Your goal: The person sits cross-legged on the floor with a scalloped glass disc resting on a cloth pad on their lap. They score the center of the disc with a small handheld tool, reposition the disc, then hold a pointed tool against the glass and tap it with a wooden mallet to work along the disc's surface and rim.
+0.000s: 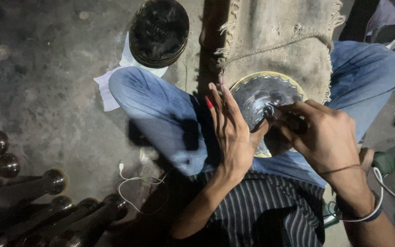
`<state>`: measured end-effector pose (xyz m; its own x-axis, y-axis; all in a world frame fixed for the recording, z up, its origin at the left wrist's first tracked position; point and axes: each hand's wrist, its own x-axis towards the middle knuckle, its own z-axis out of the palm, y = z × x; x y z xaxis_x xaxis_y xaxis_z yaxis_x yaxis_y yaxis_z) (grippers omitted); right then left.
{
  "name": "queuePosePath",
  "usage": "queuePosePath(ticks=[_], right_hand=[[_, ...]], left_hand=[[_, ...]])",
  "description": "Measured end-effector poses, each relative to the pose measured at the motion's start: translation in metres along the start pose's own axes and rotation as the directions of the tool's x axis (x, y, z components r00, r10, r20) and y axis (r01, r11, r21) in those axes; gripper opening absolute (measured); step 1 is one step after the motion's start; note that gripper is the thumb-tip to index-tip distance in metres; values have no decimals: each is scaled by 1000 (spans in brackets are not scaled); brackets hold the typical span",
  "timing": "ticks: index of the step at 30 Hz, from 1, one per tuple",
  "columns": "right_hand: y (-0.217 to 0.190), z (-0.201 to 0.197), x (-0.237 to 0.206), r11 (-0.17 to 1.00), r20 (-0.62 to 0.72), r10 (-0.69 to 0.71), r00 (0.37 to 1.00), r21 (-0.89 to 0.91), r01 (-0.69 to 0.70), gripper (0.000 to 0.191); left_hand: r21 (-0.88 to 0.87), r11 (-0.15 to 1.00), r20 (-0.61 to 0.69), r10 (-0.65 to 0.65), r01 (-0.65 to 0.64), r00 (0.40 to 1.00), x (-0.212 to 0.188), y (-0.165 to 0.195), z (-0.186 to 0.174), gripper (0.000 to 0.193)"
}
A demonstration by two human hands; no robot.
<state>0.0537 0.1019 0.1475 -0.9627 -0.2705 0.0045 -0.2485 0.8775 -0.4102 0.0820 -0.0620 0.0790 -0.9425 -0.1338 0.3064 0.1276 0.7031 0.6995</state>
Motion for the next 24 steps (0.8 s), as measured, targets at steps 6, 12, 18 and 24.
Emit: queuePosePath(ticks=[6, 12, 18, 24], right_hand=[[-1, 0, 0, 999, 31, 28, 999, -30, -27, 31], [-2, 1, -1, 1000, 5, 15, 1000, -17, -15, 30], [-3, 3, -3, 1000, -2, -14, 1000, -22, 14, 30], [-1, 1, 0, 999, 27, -29, 999, 14, 29, 24]], left_hand=[[-9, 1000, -4, -11, 11, 1000, 1, 0, 1, 125], [-6, 1000, -5, 7, -7, 1000, 0, 0, 0, 125], [-18, 1000, -5, 5, -5, 1000, -1, -1, -1, 124], [-37, 999, 0, 3, -3, 1000, -1, 1, 0, 124]])
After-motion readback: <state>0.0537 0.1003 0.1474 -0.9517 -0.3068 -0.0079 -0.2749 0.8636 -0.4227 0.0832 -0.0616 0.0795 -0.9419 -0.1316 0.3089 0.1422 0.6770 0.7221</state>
